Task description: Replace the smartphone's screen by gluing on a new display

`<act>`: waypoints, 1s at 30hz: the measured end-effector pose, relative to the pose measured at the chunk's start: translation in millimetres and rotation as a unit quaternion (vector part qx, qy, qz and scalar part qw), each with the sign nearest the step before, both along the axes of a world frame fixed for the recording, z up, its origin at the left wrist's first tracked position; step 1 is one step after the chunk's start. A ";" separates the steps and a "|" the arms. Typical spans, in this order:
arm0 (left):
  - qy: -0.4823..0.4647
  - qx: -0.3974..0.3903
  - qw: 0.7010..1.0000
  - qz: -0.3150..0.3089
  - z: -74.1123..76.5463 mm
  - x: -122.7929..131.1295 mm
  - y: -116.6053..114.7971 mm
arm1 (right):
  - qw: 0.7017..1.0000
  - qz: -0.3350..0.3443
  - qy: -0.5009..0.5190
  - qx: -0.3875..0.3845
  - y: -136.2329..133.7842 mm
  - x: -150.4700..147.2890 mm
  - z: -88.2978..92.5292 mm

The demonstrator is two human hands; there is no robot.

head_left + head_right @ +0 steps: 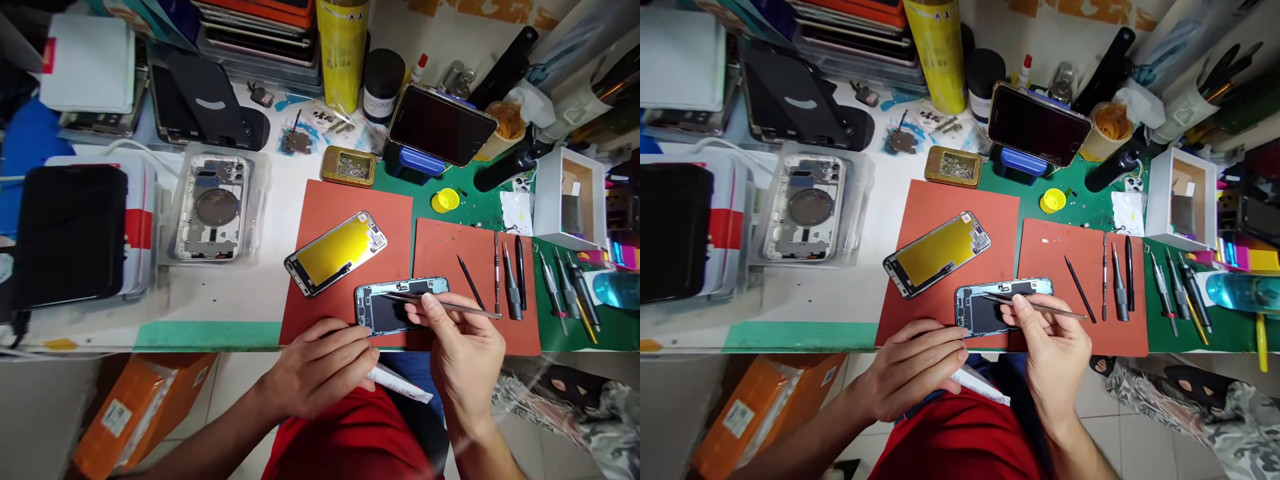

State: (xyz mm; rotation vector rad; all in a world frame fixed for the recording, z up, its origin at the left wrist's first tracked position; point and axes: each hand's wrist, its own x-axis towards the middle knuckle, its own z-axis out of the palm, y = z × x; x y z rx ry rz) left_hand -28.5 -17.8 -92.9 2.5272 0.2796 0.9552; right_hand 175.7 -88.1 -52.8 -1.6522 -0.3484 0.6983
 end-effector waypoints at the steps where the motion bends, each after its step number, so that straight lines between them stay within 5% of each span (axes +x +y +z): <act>1: -0.002 -0.002 1.000 -0.004 -0.2 -0.1 0.1 | 1.000 -0.001 -0.005 -0.008 1.5 -0.1 0.5; 30: -0.016 -0.044 0.999 -0.019 1.1 3.0 1.6 | 0.996 -0.016 -0.039 -0.077 14.0 -2.4 2.0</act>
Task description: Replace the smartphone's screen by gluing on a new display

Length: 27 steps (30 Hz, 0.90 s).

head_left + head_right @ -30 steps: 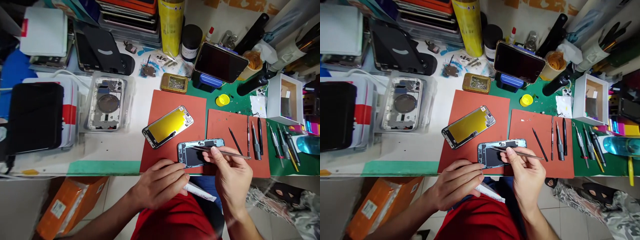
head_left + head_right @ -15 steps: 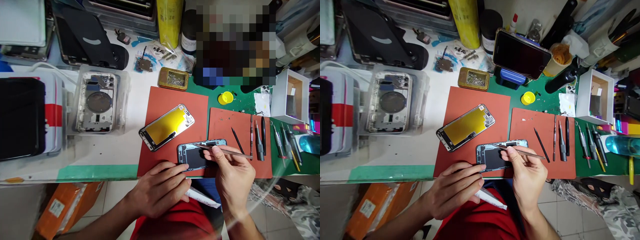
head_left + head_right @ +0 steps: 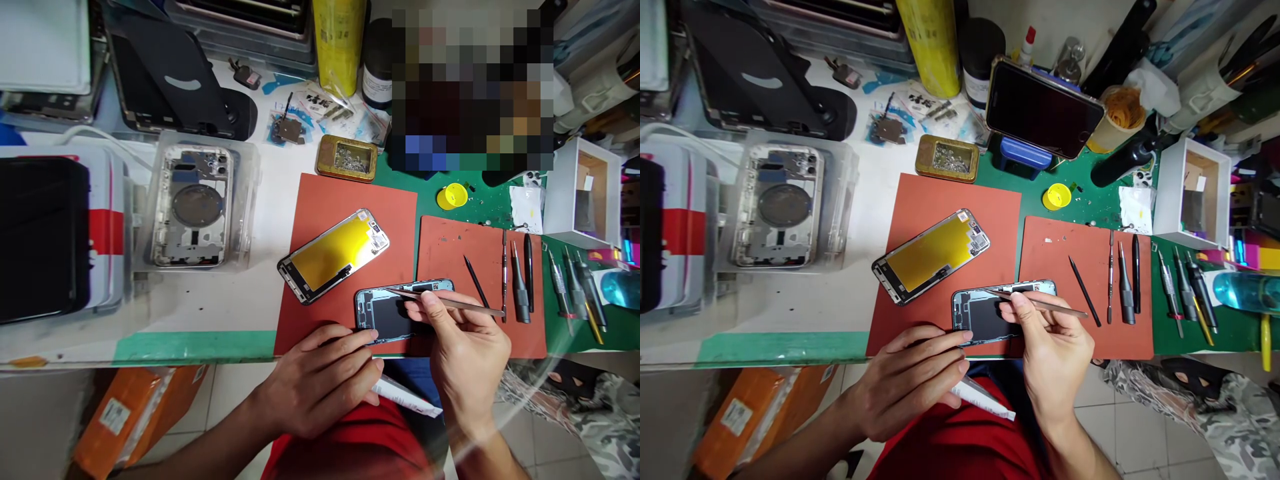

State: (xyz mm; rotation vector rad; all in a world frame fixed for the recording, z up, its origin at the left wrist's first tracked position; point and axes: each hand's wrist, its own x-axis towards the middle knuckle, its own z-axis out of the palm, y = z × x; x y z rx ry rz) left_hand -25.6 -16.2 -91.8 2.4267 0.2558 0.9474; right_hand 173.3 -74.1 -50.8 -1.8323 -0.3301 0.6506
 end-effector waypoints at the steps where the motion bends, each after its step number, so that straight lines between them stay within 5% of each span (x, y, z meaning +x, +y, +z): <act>1: 0.001 -0.002 1.000 0.000 -0.1 0.1 -0.1 | 1.000 0.001 -0.003 -0.002 0.3 -0.1 0.3; 27: 0.005 0.000 1.000 -0.003 2.3 0.1 1.4 | 0.999 0.021 -0.031 -0.022 0.2 -2.6 2.5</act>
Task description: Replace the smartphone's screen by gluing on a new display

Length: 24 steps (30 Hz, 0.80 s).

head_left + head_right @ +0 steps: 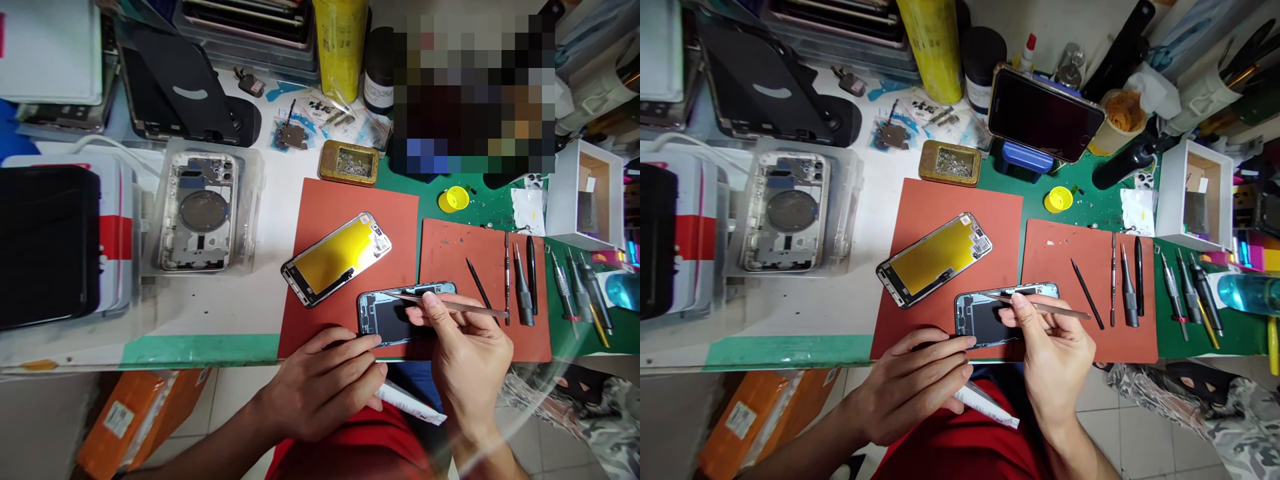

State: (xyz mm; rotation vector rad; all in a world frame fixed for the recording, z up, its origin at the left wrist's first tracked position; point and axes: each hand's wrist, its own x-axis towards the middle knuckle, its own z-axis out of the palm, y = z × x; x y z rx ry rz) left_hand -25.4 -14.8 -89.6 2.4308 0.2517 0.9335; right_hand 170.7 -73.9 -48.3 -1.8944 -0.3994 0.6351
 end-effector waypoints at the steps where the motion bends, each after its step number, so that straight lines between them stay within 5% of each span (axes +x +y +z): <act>1: 0.000 -0.001 1.000 0.000 -0.3 -0.5 -0.2 | 1.000 0.002 0.004 0.005 -1.7 0.2 -0.1; 24: -0.003 -0.001 1.000 0.002 2.0 -1.5 1.3 | 0.999 -0.018 0.015 0.026 2.2 -4.0 -1.3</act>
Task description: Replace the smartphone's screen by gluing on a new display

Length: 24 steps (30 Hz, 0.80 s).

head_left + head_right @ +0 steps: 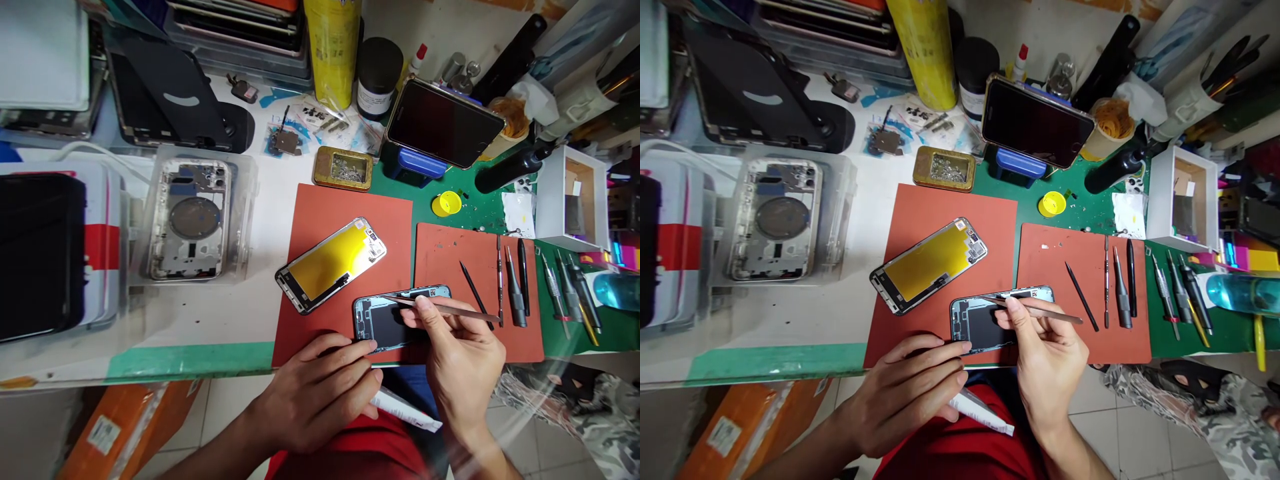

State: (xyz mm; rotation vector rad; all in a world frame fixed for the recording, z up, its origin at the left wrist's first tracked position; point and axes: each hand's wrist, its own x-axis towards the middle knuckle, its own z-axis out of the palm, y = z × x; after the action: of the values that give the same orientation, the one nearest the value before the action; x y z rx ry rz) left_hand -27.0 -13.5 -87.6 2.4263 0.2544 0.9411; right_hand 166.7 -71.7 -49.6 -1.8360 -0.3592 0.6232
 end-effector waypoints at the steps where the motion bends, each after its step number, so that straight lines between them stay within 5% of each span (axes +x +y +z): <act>1: 0.001 0.000 1.000 0.000 0.0 -0.2 0.0 | 1.000 -0.002 -0.001 0.000 0.5 -0.6 -0.2; 24: 0.007 -0.007 1.000 0.000 2.0 0.9 0.8 | 1.000 0.008 -0.018 0.015 -7.9 7.9 0.0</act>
State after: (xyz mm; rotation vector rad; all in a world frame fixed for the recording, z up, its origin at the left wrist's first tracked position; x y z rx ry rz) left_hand -26.1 -12.7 -85.6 2.4219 0.2643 0.9187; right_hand 174.6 -79.6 -49.6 -1.8191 -0.4054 0.5938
